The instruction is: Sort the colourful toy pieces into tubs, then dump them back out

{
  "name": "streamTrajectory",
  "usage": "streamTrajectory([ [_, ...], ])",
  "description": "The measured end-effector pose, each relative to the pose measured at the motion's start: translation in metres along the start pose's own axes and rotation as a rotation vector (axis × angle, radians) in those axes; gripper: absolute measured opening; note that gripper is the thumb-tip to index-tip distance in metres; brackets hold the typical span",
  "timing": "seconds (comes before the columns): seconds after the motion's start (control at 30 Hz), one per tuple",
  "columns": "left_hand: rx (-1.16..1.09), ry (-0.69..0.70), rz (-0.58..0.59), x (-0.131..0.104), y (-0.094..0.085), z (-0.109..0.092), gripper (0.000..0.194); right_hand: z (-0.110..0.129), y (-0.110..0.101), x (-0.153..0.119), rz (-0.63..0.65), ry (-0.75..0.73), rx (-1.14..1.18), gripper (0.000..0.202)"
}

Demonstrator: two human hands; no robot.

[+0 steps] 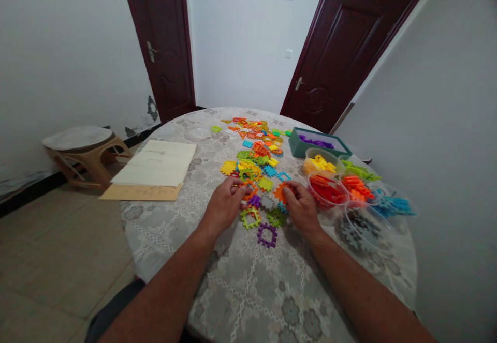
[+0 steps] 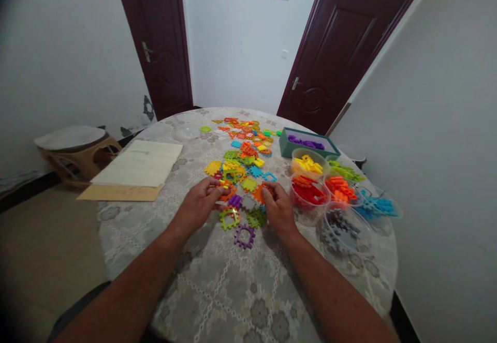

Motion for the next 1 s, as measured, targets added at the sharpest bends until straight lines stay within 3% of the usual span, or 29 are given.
streamTrajectory([
  [0.1, -0.062, -0.116, 0.037, -0.003, 0.008, 0.008, 0.029, 0.012, 0.005, -0.008, 0.014, -0.163, -0.08, 0.03],
  [0.23, -0.221, -0.227, 0.15, -0.013, 0.025, 0.011, 0.032, 0.036, 0.025, -0.028, 0.16, -0.509, -0.194, 0.022],
  [0.3, -0.303, -0.255, 0.196, -0.017, 0.031, 0.011, 0.031, 0.042, 0.035, -0.035, 0.23, -0.584, -0.25, 0.025],
  [0.43, -0.283, -0.216, 0.157, -0.017, 0.027, 0.007, 0.036, 0.048, 0.046, -0.045, 0.354, -0.657, -0.314, 0.037],
  [0.57, -0.264, -0.121, 0.003, -0.009, 0.007, 0.0, 0.032, 0.051, 0.046, -0.05, 0.368, -0.69, -0.36, 0.05],
  [0.7, -0.264, -0.068, -0.173, -0.001, -0.017, -0.004, 0.035, 0.047, 0.054, -0.053, 0.405, -0.674, -0.564, 0.033],
  [0.8, -0.341, -0.061, -0.205, 0.003, -0.023, -0.003, 0.027, 0.046, 0.062, -0.058, 0.487, -0.66, -0.7, 0.027],
  [1.0, -0.452, -0.108, -0.204, 0.001, -0.018, 0.0, 0.023, 0.053, 0.071, -0.067, 0.587, -0.68, -0.734, 0.039],
])
Point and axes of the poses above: each hand's wrist, its own x-axis towards the middle knuckle, its own y-axis out of the palm, z = x × y, the point moved 7 cm from there along x, towards the middle knuckle, and after that the axes turned 6 degrees about y, right-handed, at the moved point
